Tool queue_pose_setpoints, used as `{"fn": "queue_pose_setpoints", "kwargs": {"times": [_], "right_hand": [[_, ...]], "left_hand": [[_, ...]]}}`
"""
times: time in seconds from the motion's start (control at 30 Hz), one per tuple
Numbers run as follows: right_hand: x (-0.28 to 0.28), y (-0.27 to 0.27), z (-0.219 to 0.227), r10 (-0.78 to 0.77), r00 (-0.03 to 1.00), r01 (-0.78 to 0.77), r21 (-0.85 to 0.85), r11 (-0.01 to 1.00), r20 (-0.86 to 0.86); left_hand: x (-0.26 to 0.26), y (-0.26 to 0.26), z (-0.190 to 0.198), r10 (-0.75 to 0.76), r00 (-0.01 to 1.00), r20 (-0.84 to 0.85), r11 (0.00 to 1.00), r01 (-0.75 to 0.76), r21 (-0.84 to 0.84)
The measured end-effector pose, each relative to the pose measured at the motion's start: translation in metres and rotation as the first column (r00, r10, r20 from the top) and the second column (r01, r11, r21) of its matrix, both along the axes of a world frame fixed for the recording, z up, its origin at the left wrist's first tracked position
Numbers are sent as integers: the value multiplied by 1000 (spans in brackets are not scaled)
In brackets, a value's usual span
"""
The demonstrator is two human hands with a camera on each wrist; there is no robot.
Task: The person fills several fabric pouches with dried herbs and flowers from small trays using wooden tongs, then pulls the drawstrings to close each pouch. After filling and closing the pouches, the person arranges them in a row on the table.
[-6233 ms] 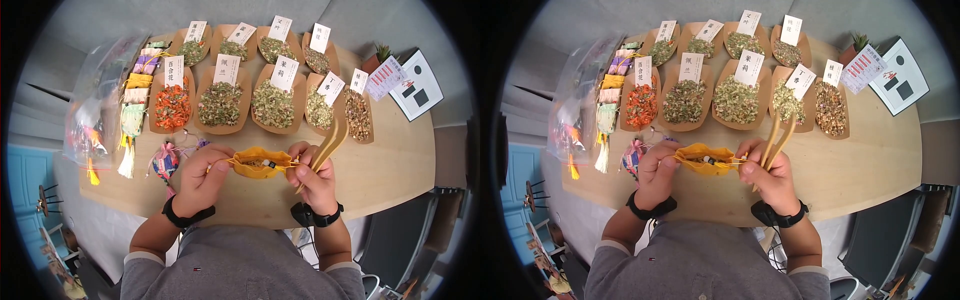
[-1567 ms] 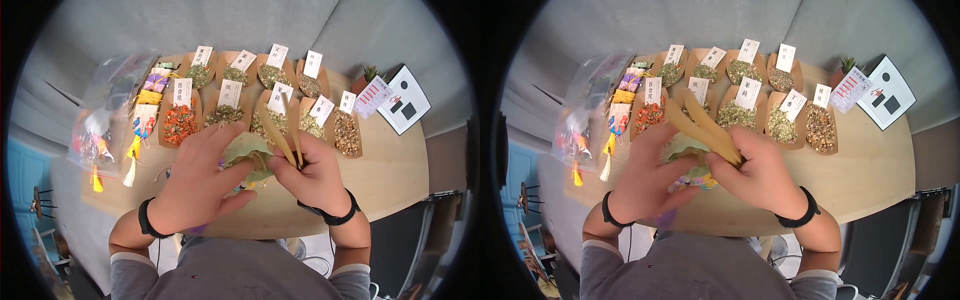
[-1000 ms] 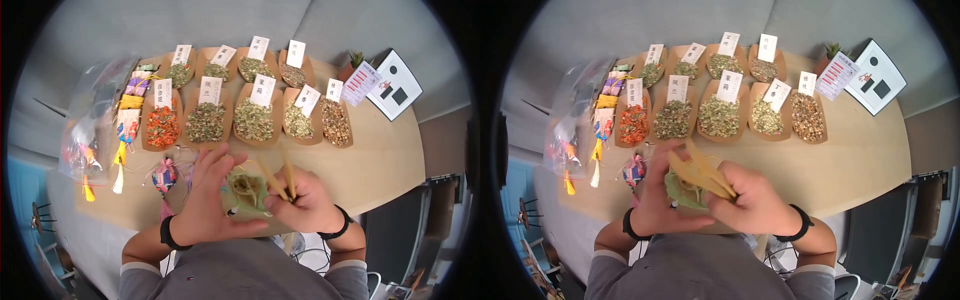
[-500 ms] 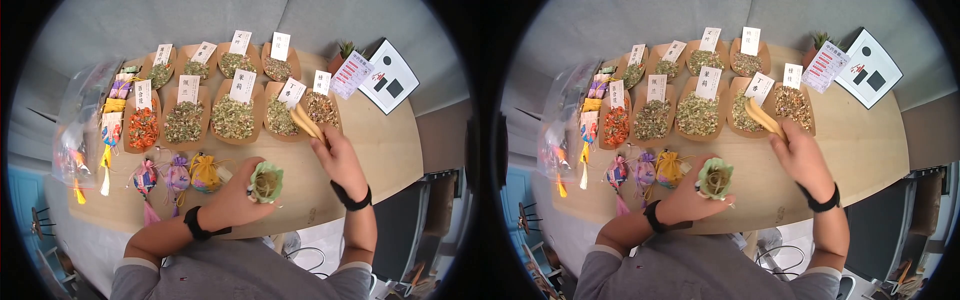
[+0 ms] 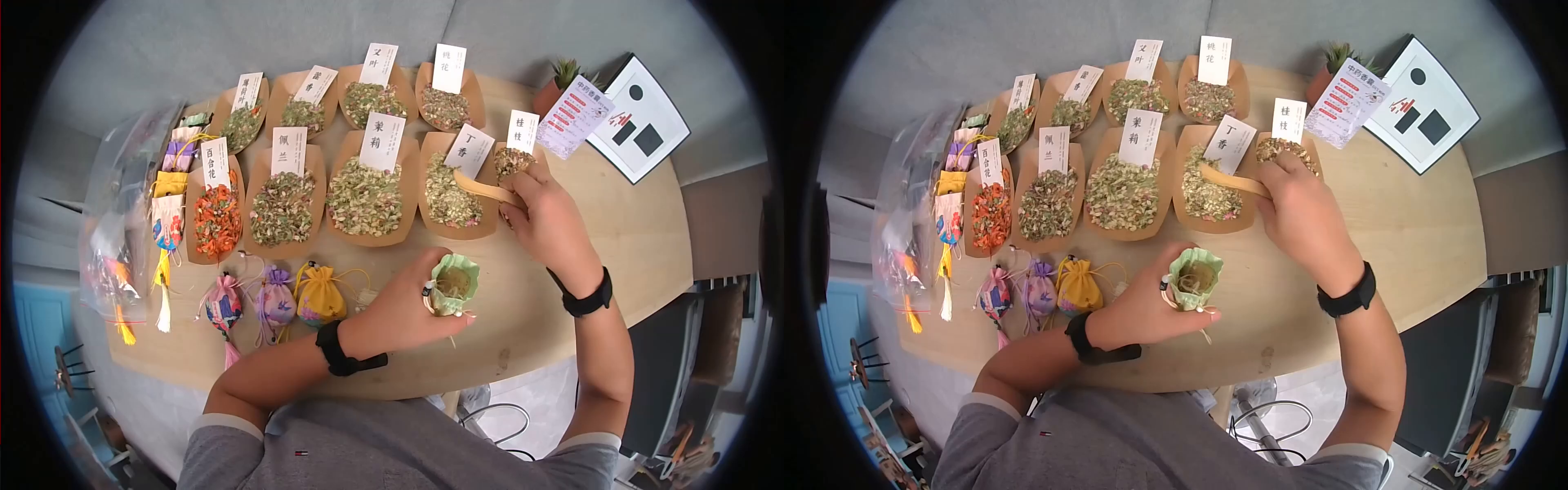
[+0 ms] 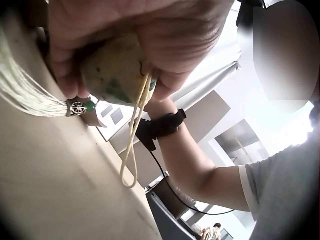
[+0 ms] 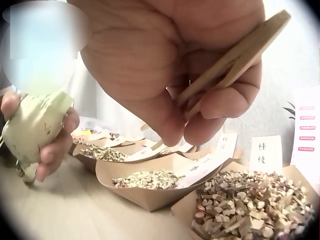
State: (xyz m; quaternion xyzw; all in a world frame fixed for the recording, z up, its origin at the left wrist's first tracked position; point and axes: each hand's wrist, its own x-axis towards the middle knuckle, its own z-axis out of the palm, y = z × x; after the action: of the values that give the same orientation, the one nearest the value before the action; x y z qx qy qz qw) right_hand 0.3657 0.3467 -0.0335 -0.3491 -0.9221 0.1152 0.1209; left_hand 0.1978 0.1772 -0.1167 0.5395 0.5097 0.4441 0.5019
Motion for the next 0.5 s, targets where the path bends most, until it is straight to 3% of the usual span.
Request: {"fn": "queue_pose_setpoints", "kwargs": {"times": [0.07,0.13,0.17,0.23,0.3,0.5], "right_hand": [[-15,-3,9,46,998,-47,-39,998,-33],[-40,-8,14,241,968,-238,53,970,-73],[-53,-9,14,241,968,-237,52,970,-68],[-81,-10,14,409,909,-388,188,902,-84],[-104,-7,13,446,895,-431,230,872,-14],[-133,-6,-1,535,829,-559,237,795,160]], "left_hand": [[-1,0,-13,-6,1000,-21,1000,7,10],[-2,2,-23,-18,999,-42,999,19,31],[-3,3,-26,1,999,34,1000,-1,14],[-5,3,-33,28,993,115,1000,-28,-3],[-10,3,-39,47,999,4,997,-47,62],[-14,4,-25,57,998,-24,998,-56,38]]}}
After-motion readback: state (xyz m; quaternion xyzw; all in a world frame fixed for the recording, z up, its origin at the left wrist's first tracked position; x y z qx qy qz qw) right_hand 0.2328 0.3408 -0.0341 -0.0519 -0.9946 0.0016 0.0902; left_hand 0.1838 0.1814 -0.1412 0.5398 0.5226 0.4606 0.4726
